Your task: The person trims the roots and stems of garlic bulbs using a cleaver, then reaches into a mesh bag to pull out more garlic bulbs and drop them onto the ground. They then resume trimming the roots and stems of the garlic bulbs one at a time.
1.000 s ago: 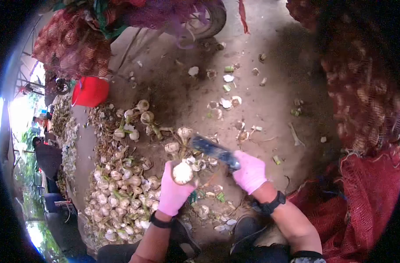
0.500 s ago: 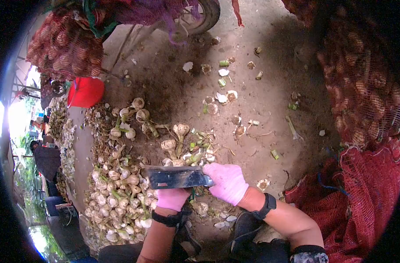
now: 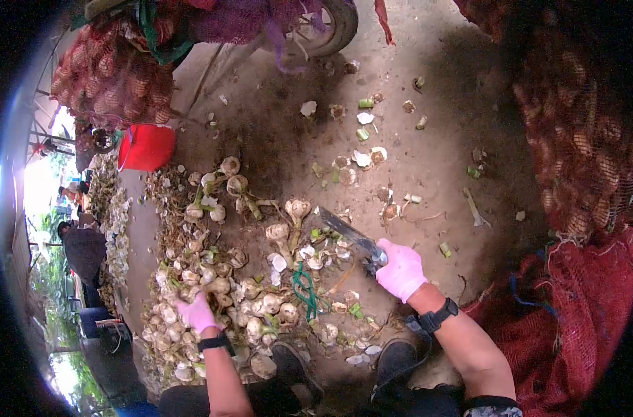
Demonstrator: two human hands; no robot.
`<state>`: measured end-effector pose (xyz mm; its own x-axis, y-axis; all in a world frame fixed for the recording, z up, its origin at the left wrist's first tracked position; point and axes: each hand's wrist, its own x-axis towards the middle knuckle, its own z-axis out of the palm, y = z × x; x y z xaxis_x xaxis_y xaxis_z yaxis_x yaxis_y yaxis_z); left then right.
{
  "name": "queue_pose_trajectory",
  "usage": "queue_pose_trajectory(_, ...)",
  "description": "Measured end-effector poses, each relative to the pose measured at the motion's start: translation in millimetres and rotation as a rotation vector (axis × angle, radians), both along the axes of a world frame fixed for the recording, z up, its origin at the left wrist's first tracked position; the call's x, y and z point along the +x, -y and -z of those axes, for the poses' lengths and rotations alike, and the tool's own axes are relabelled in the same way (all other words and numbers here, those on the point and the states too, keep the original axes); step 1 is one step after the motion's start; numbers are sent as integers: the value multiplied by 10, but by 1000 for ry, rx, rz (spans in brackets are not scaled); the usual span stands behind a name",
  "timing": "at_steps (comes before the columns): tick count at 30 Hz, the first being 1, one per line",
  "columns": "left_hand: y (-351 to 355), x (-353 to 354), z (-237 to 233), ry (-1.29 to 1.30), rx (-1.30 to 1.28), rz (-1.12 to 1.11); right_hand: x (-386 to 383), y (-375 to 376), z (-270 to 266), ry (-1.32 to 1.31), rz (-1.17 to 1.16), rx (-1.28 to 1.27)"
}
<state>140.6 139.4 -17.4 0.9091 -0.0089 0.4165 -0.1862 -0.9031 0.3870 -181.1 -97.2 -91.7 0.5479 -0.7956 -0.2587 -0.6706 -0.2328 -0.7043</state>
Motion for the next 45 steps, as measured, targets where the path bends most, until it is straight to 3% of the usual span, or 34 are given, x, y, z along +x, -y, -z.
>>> queue_pose_trajectory(1, 114, -66, -110, -3, 4, 1, -11, 0, -17, 9, 8, 17)
queue_pose_trajectory(3, 480, -264, -233, -338, -85, 225, -2, -41, -17, 18, 6, 39)
queue_pose_trajectory(6, 866, -383, 456, -536, 124, 591, 62, -56, -39, 78, 38, 66)
queue_pose_trajectory(7, 1156, -541, 484, -671, 96, 555, 64, -60, -59, 58, 0, 66)
queue_pose_trajectory(8, 1301, -577, 673, -634, 217, 575, 59, -67, -77, 37, -37, 67)
queue_pose_trajectory(10, 1479, -595, 964, -570, 219, 503, 26, -78, -106, 66, -38, 48)
queue_pose_trajectory(13, 1466, -567, 847, -668, 74, 625, -15, -99, -131, 31, -23, 95)
queue_pose_trajectory(15, 1375, -675, 648, -949, -439, 723, 7, -104, -135, 80, -36, 111)
queue_pose_trajectory(19, 1183, -904, 238, -1187, -641, 847, 190, -60, -589, -14, -222, 137)
queue_pose_trajectory(22, 1121, -1058, -15, -1246, -473, 890, 293, -113, -854, 43, -336, 45)
queue_pose_trajectory(26, 1133, -1312, -156, -1065, -553, 1117, 301, -212, -934, 78, -425, -86)
queue_pose_trajectory(28, 1160, -1306, -237, -1138, -547, 1113, 262, -246, -1001, 85, -459, -75)
queue_pose_trajectory(30, 1145, -1289, -199, -982, -440, 1175, 247, -289, -1059, 50, -483, -81)
queue_pose_trajectory(32, 1150, -1355, -304, -1054, -476, 1112, 224, -313, -979, 84, -465, -105)
queue_pose_trajectory(34, 1130, -1386, -329, -821, -309, 1156, 216, -298, -895, 118, -446, -133)
queue_pose_trajectory(35, 1148, -1436, -387, -962, -425, 1095, 208, -293, -859, 148, -452, -187)
queue_pose_trajectory(38, 1121, -1468, -456, -937, -259, 1124, 192, -282, -712, 157, -445, -240)
queue_pose_trajectory(43, 1098, -1538, -351, -1030, -377, 1021, 195, -203, -488, 133, -442, -263)
queue_pose_trajectory(45, 1061, -1660, -495, -1108, -342, 928, 84, 77, -362, -142, -117, -42)
